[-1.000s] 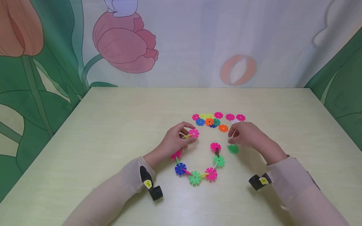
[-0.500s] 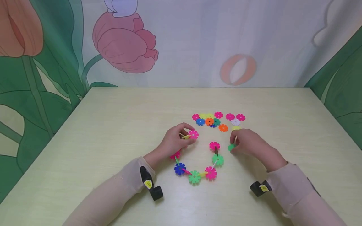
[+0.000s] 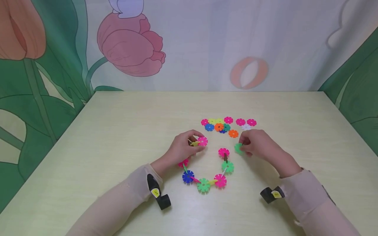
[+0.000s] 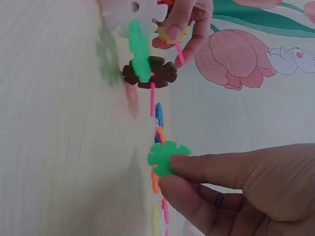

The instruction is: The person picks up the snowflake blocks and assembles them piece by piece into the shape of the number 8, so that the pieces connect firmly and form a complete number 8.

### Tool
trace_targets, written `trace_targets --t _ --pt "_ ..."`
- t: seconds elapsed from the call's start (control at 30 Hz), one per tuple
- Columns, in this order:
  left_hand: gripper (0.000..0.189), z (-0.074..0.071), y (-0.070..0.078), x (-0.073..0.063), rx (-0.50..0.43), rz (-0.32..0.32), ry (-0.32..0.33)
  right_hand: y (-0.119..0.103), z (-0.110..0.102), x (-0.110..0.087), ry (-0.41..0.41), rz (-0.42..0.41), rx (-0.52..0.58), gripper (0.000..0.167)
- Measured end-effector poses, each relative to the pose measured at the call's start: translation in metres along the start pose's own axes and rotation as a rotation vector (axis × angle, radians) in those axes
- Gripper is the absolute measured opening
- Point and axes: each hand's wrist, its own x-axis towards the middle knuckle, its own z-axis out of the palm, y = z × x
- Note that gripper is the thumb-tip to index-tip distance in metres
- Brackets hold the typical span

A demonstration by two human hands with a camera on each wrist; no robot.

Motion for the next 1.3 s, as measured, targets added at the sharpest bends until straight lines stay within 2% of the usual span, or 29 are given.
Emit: trace_targets --t 0.27,0.47,0.7,0.8,1.13,1.3 --pt "0.037 0.001 -0.002 0.000 -0.019 0.002 -0.006 -0.013 0.000 0.000 0.091 -0.025 0.019 0.012" --pt "0.038 0.001 -0.003 0.001 -0.020 0.013 -0.006 -0.032 0.011 0.000 0.186 -0.091 0.060 0.013" --pt "0.039 0.001 -0.003 0.001 -0.026 0.032 -0.008 -0.048 0.026 0.007 0.299 -0.173 -0.030 0.014" --pt "0.039 0.000 -0.002 0.000 -0.027 0.041 -0.007 -0.051 0.029 0.008 0.310 -0.173 -0.045 0.013" --pt "0.039 0.001 -0.001 0.001 -0.032 0.057 -0.009 -0.058 0.034 0.009 0.264 -0.114 -0.018 0.014" --pt "0.037 0.000 -0.002 -0.001 -0.059 0.064 -0.013 -0.059 0.041 0.012 0.316 -0.147 -0.038 0.012"
